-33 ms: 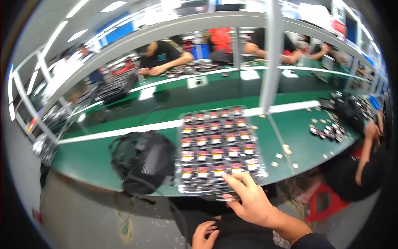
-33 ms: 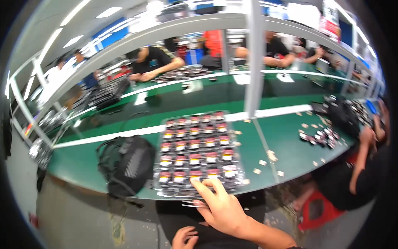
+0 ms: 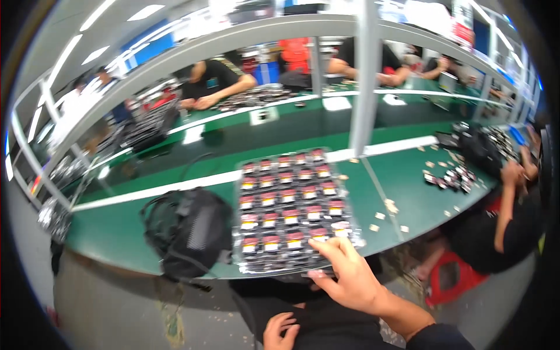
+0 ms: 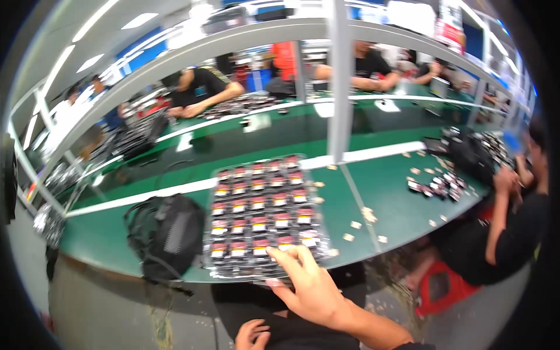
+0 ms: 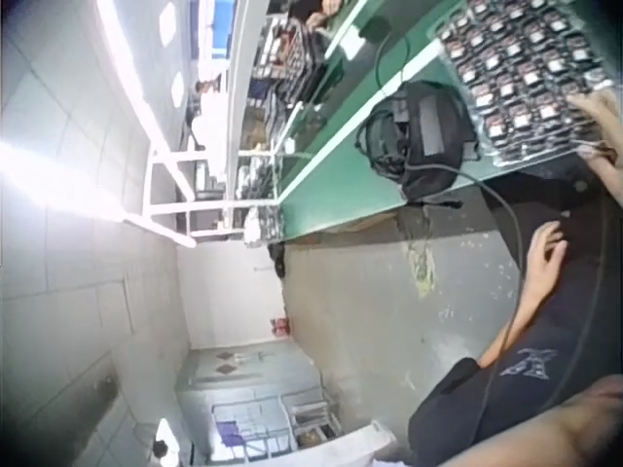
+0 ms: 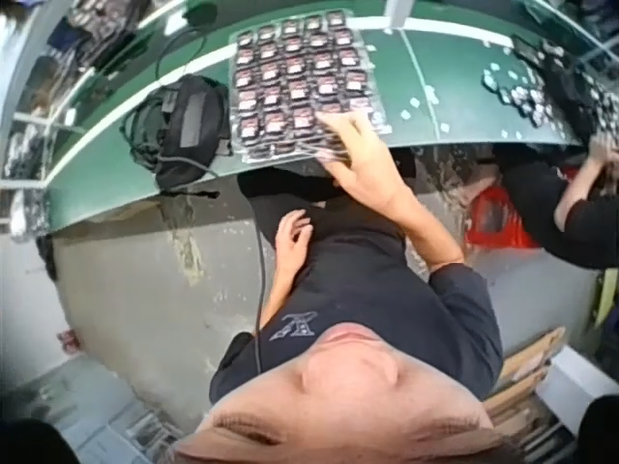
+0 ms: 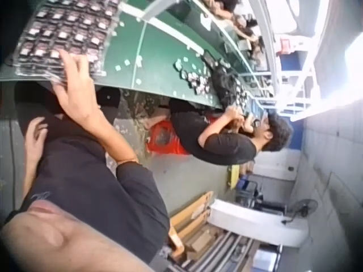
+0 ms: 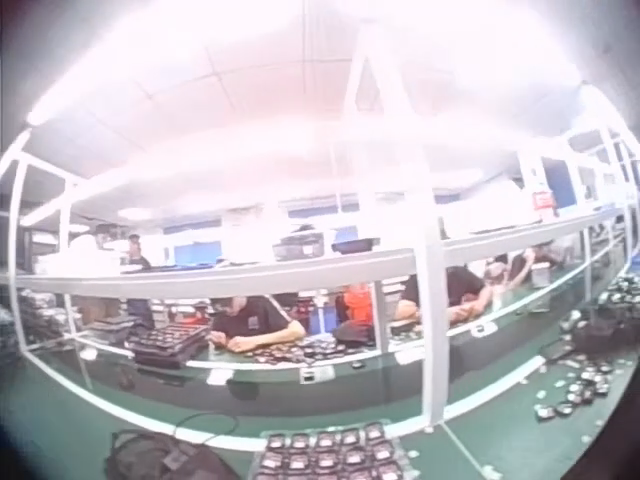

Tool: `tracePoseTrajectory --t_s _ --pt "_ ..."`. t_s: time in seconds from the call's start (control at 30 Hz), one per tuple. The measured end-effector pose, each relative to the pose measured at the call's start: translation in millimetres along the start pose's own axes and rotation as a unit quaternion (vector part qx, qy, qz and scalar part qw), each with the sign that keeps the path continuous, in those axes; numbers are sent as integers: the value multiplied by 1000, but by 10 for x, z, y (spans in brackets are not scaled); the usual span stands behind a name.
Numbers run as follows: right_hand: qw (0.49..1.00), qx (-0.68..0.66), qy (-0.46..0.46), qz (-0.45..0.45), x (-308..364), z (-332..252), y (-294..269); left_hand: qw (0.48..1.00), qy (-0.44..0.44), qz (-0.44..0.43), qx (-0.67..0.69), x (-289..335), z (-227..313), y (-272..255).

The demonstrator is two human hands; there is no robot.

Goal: Assembling small electronic components into plastic trays and applying stickers or labels.

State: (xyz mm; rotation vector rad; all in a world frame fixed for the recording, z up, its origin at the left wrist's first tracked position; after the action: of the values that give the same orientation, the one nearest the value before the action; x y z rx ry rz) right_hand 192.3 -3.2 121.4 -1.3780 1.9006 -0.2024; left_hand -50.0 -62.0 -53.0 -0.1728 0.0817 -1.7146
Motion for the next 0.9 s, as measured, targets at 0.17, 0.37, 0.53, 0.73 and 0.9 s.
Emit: tracePoseTrajectory --t_s 0.17,0.37,0.53,0.73,0.9 --pt "983 16 80 164 90 593 -684 999 -34 -7 -14 -46 -273 -108" --pt "932 277 145 180 217 1426 -1030 997 -28 -43 -51 -142 -326 -18" --pt "962 140 99 214 194 1657 -902 992 -35 -121 0 -22 -89 20" --pt "954 185 77 225 227 1734 -871 985 36 -163 -51 84 102 33" --pt "954 190 89 213 250 1809 -856 989 9 -106 -105 -18 48 -98"
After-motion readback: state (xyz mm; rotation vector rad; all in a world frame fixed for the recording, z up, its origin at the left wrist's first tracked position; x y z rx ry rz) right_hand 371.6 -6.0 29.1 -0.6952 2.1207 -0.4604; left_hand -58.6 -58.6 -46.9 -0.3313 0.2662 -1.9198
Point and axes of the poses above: each hand's wrist, its own x-axis away from the middle knuckle, its own y-axis out of the palm, z = x × y, the point moved 2 cm from there along -x, towards the middle knuckle, and after that the axes turned 7 degrees about z, right-handed, at the moved point
